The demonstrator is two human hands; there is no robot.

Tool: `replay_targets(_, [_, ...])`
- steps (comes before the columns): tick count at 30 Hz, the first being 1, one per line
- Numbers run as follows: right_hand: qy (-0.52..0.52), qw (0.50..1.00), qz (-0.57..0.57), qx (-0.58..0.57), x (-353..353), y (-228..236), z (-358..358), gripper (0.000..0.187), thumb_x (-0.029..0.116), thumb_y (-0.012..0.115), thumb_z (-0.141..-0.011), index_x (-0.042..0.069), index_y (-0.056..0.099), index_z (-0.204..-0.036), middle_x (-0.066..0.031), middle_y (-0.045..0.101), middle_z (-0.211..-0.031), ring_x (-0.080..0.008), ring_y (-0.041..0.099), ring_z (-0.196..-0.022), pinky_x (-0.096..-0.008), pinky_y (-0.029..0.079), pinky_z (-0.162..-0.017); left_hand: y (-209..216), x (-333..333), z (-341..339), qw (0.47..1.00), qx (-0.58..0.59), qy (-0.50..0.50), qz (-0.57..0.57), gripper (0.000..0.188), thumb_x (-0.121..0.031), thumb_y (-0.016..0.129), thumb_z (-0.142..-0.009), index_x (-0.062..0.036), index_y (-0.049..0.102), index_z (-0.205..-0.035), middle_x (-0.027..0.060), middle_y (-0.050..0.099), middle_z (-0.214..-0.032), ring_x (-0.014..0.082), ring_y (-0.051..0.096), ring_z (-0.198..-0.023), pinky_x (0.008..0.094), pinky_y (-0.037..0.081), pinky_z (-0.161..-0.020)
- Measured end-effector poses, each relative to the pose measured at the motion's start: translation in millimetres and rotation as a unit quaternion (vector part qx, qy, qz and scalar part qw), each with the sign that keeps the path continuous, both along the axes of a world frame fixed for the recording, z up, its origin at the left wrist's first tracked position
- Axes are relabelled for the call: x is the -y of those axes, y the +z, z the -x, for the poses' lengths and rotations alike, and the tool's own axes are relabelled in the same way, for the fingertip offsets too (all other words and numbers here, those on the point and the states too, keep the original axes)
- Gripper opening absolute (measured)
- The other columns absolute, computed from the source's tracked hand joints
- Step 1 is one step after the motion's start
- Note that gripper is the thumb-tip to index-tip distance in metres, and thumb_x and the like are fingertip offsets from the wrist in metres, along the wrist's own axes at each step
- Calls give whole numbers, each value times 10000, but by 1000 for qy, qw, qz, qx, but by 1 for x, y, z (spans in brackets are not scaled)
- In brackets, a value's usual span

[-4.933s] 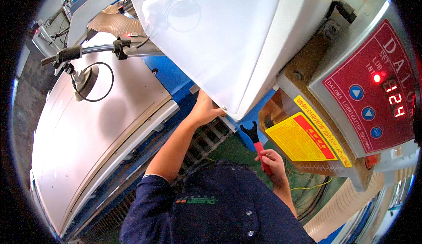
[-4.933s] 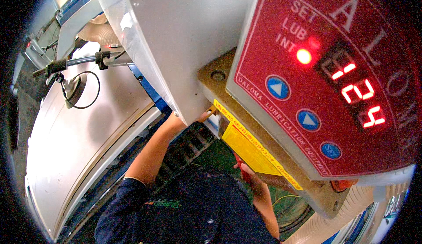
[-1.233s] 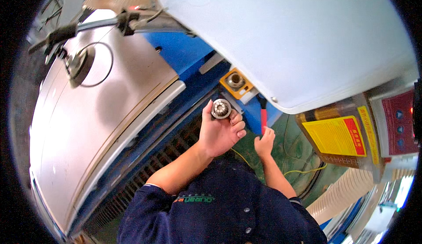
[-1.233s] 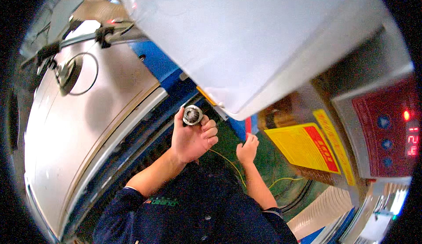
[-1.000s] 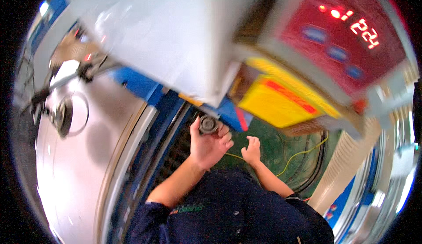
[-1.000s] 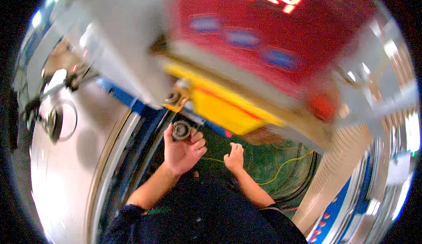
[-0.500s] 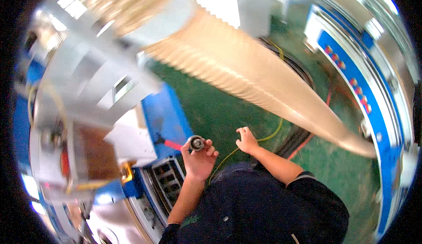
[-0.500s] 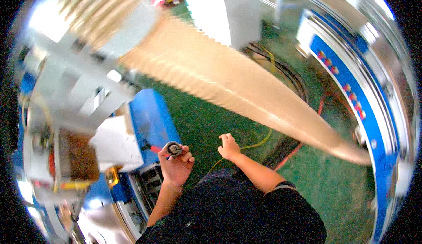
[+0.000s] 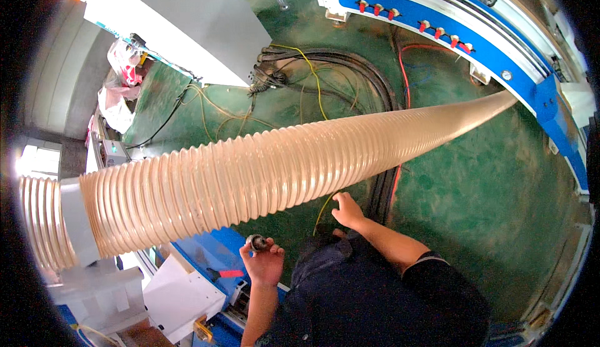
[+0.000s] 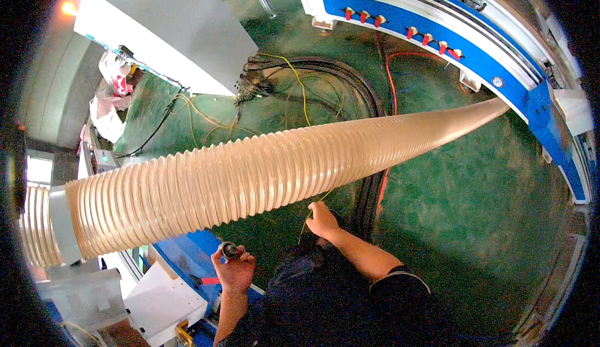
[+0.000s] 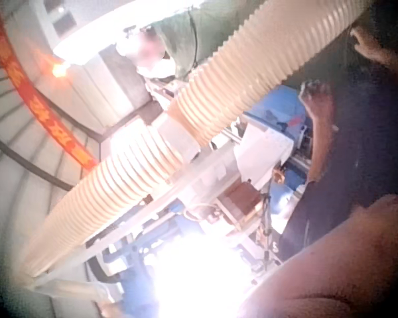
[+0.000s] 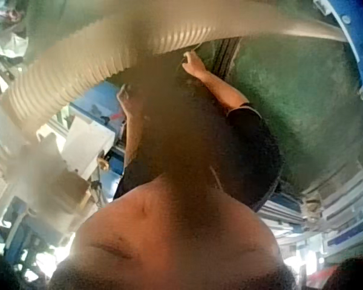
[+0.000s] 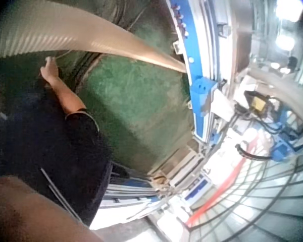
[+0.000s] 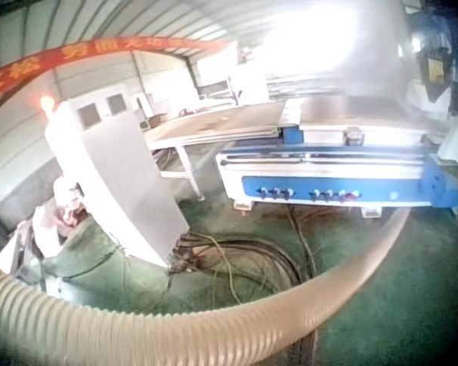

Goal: The person removes a tool from a CNC machine, performs maintenance by loosening a part with a wrench, and then reinstalls the tool into the machine.

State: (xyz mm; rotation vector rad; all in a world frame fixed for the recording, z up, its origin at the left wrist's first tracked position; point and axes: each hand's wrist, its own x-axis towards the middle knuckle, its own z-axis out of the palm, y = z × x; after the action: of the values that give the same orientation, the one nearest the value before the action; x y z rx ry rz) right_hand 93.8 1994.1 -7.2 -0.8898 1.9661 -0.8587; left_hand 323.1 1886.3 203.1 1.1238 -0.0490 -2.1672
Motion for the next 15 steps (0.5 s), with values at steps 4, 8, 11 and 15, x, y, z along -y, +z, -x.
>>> replay_targets(4, [-35, 998, -26, 35, -14, -17, -6, 421, 150, 651, -827, 5, 531, -1204, -203, 520, -1208, -341, 565, -1062, -422, 468, -910, -7, 4, 1, 998, 52, 11, -35, 299, -408, 591, -850, -118, 660, -884, 110, 644, -897, 244, 559, -702, 392, 488, -716])
replay_targets(8, [-9, 996, 18, 84, -15, -4, -8, 462, 149, 682, -801, -20, 512, -1196, -193, 583, -1111, -328, 598, -1027, -423, 491, -886, -27, -3, 2, 997, 53, 29, -40, 270, -383, 584, -840, -129, 636, -914, 105, 643, -893, 237, 555, -702, 384, 482, -711])
replay_targets(11, [37, 985, 26, 164, 16, 28, -9, 474, 158, 697, -802, -21, 520, -1203, -169, 610, -1074, -279, 624, -958, -397, 508, -851, -20, -8, 5, 998, 42, 48, -26, 263, -378, 582, -837, -133, 638, -916, 100, 644, -888, 239, 555, -701, 385, 477, -711])
replay_targets(15, [2, 882, 59, 467, 74, 120, -20, 337, 217, 667, -872, -38, 609, -1084, -99, 661, -927, -186, 634, -815, -331, 519, -769, -10, -14, -12, 996, 22, 86, -9, 254, -366, 574, -839, -127, 637, -899, 104, 646, -866, 245, 561, -702, 389, 479, -721])
